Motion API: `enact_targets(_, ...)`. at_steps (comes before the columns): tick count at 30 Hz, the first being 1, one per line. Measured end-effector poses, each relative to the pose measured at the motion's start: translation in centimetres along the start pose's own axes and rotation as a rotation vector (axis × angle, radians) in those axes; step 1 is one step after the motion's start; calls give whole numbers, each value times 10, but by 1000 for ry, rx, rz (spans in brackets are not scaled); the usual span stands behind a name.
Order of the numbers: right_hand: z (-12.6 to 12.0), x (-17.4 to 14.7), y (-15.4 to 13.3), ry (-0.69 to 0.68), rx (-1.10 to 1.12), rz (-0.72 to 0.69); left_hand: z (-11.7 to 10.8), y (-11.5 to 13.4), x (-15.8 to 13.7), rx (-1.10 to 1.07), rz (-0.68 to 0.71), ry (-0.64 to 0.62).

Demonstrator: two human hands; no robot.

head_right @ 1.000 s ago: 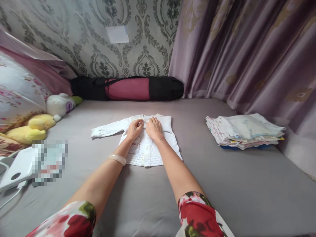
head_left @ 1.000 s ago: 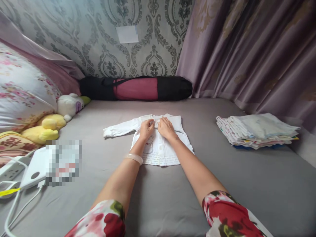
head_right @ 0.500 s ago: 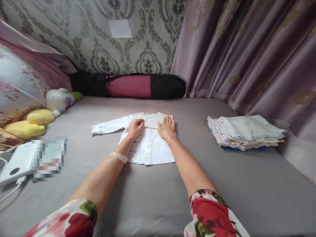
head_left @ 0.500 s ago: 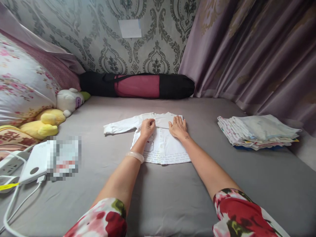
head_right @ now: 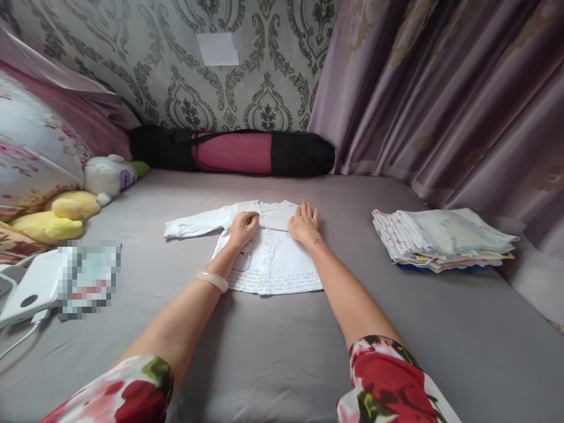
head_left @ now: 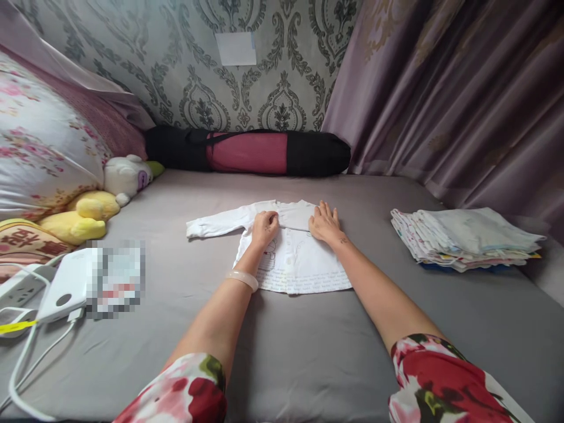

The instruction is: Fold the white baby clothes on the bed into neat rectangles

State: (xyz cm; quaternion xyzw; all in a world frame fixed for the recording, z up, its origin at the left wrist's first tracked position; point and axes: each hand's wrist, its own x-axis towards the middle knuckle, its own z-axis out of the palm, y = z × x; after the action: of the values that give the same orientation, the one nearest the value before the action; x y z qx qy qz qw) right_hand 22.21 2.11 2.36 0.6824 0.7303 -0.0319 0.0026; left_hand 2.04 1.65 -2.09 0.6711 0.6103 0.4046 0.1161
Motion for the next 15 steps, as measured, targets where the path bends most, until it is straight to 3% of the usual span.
enact_targets(15, 22, 12, -1, 43, 66, -5, -1, 1, -4, 53, -11, -4)
